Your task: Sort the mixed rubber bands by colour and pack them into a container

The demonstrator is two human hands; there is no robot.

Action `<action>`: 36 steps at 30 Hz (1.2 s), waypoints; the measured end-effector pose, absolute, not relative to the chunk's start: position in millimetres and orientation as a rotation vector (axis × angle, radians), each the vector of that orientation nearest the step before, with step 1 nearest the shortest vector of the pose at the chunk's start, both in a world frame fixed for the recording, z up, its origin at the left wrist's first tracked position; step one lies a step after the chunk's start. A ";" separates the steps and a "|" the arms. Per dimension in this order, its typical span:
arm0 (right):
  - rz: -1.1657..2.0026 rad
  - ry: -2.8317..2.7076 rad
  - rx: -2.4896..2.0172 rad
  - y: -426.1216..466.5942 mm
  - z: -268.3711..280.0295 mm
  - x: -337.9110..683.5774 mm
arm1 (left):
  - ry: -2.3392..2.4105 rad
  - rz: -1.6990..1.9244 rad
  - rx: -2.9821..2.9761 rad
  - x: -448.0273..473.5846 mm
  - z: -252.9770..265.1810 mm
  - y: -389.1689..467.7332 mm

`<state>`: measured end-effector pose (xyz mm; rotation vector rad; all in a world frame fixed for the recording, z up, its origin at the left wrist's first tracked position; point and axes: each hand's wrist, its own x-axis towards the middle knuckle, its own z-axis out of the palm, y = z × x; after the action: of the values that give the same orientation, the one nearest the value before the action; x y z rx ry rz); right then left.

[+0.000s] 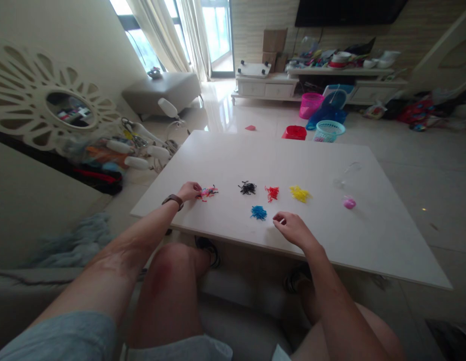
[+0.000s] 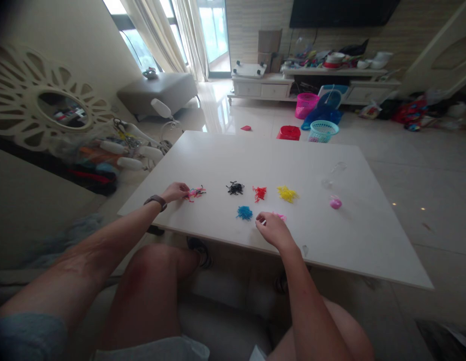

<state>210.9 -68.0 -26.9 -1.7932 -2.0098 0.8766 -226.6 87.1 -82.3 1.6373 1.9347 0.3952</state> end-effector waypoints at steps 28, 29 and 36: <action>0.352 -1.887 -1.608 -81.0 64.4 187.8 | 0.831 0.969 1.038 1.6 19.7 -21.0; 0.305 -1.862 -1.657 -85.3 79.3 187.0 | 0.822 0.981 0.982 8.8 20.5 -24.7; 0.366 -1.790 -1.576 -66.5 92.8 183.9 | 0.837 0.958 0.832 11.6 14.2 -12.0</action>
<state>183.9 -66.5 92.8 -1.5763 -1.7901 0.3662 11.6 -12.0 14.2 0.8324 0.8374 0.9584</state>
